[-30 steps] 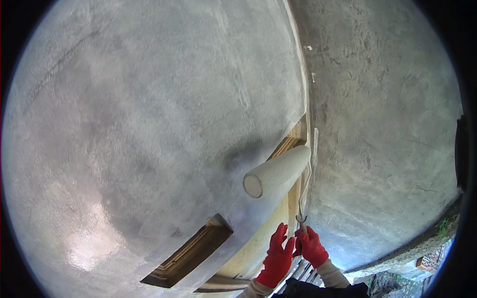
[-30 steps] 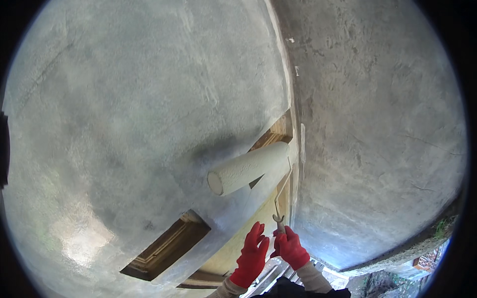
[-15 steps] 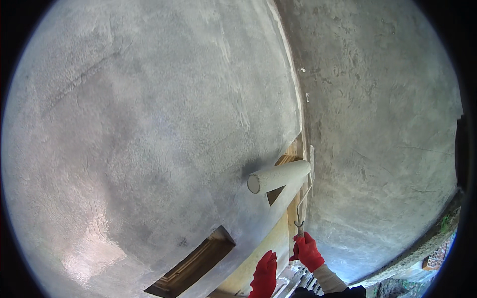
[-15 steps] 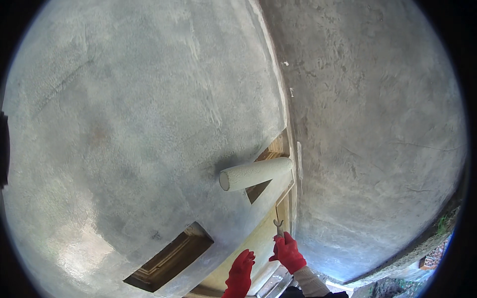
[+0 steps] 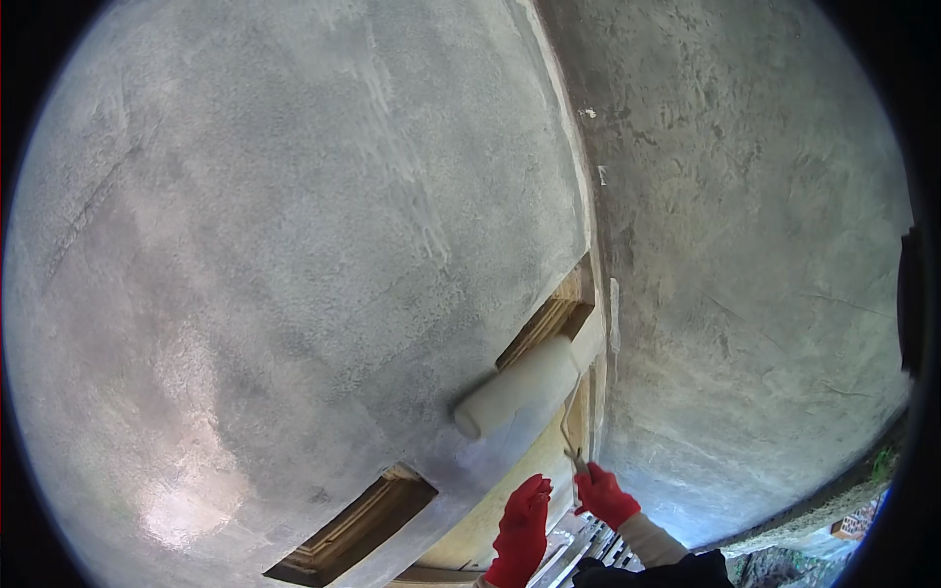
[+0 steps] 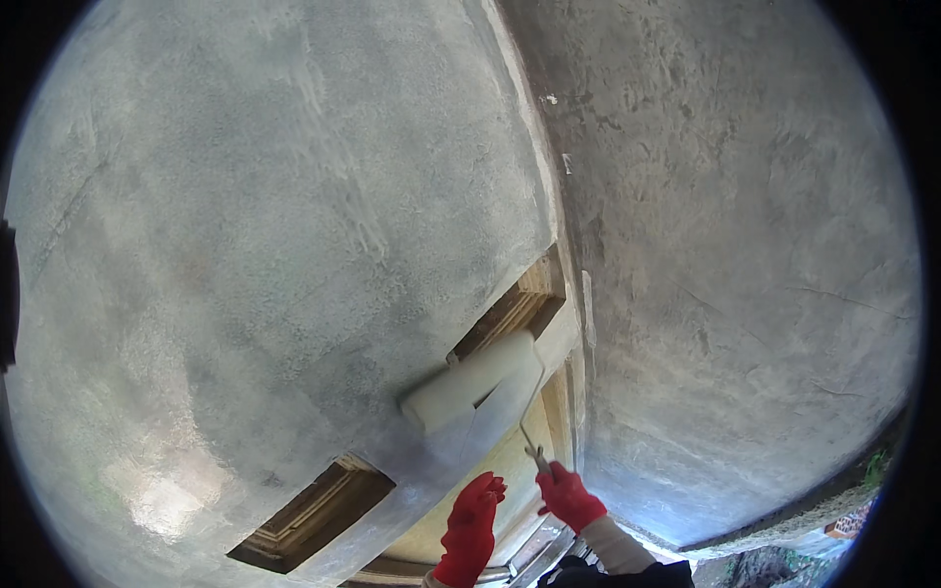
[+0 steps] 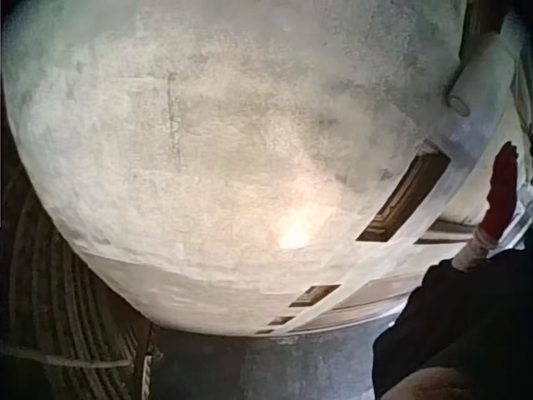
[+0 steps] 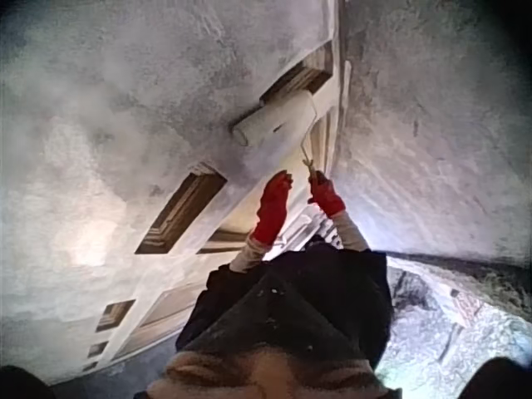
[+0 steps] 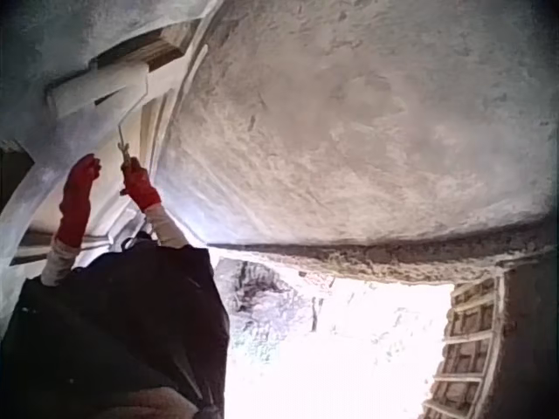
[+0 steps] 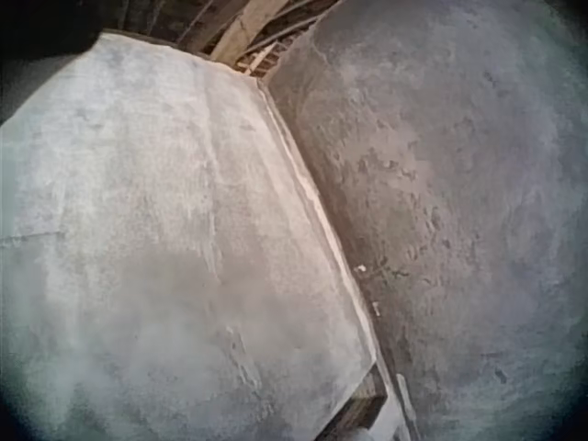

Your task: The person applies paint to an exterior concrete wall using a paint roller.

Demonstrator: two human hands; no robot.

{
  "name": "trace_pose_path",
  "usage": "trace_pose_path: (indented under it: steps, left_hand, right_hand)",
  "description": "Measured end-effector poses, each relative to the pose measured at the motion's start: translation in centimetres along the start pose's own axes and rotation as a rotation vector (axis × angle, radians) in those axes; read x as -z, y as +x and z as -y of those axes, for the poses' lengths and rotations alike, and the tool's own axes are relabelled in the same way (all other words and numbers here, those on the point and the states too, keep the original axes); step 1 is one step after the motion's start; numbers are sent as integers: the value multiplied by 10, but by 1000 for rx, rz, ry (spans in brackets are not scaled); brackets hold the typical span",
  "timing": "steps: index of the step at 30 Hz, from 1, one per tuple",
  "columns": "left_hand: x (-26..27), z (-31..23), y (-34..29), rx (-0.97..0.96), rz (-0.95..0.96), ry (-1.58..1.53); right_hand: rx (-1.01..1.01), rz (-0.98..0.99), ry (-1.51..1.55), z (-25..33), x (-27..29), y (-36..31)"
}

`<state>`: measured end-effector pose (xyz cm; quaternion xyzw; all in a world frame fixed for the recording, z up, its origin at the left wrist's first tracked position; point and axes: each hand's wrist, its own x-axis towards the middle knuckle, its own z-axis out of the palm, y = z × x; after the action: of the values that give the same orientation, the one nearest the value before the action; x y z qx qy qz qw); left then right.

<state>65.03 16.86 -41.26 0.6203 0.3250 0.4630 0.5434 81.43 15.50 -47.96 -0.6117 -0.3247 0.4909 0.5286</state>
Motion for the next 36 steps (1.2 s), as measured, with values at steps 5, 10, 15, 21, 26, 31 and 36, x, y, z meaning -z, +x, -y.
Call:
trace_pose_path:
  steps: [5,10,15,21,26,31,36]
  left_hand:
    - [-17,17,9,-22,-5,294]
    - [-35,25,38,20,37,286]
    - [-55,47,45,239,81,294]
    - [-68,54,60,42,8,259]
    - [-74,71,77,387,65,119]
    - [-98,58,84,369,160,-85]
    - [-136,0,120,243,156,-173]
  right_hand:
    - [-84,48,-82,-18,8,-10]
    - [211,-50,-135,43,17,12]
    - [107,-16,-223,-12,27,15]
    - [242,-21,-177,30,31,28]
    - [4,66,-262,0,31,8]
    - [33,42,-98,-5,34,-20]
    - [207,-35,213,22,55,4]
